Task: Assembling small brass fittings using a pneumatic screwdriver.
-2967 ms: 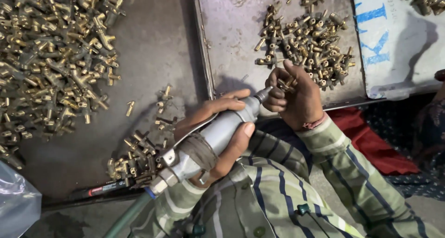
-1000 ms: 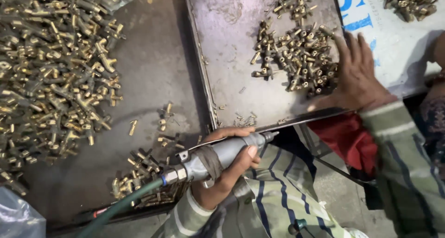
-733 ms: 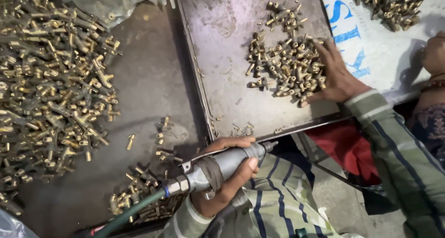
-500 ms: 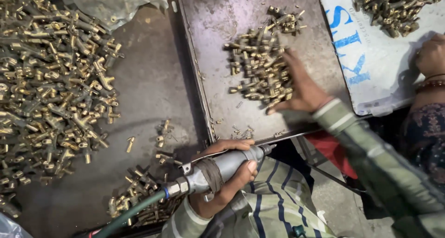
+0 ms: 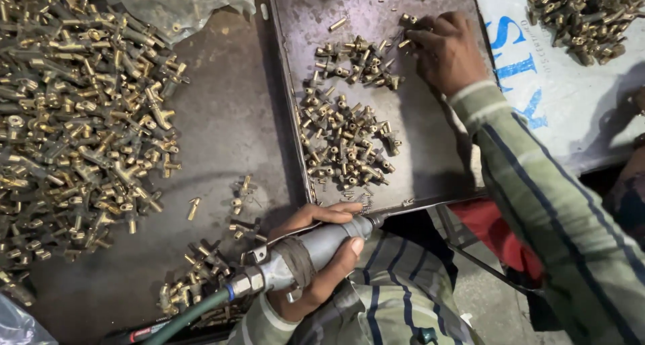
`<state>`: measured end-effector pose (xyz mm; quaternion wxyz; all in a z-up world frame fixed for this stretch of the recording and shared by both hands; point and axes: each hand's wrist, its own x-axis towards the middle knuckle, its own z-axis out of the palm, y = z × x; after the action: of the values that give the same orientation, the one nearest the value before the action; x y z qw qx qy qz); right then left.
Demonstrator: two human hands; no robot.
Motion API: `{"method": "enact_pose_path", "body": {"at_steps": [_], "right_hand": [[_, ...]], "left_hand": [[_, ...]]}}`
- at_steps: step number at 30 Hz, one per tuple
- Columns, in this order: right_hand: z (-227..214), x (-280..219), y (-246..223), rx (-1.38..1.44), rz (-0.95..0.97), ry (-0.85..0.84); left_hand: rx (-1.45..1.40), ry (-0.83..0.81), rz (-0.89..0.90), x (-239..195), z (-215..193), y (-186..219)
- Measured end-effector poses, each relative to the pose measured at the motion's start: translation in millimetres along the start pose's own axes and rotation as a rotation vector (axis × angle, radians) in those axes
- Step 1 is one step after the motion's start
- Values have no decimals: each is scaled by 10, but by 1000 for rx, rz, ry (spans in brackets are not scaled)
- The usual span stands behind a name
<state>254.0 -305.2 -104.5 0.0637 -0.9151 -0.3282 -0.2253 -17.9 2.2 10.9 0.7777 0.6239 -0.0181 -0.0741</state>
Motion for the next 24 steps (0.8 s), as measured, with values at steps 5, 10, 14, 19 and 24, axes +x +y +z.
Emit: {"method": "enact_pose_path", "body": {"at_steps": [5, 10, 14, 19, 24], "right_hand": [[-101, 8, -78, 194, 143, -51], [-463, -323, -660, 1392, 880, 20], [-698, -539, -1185, 2085, 1198, 48], [-879, -562, -1647, 2294, 1208, -87], [-933, -509, -1843, 2245, 1253, -271]], "left_hand": [[-227, -2, -113, -56, -10, 9], [-247, 22, -191, -16, -79, 5], [52, 61, 130, -45, -61, -115], [-129, 131, 22, -22, 53, 83], [221, 126, 104, -70, 76, 314]]}}
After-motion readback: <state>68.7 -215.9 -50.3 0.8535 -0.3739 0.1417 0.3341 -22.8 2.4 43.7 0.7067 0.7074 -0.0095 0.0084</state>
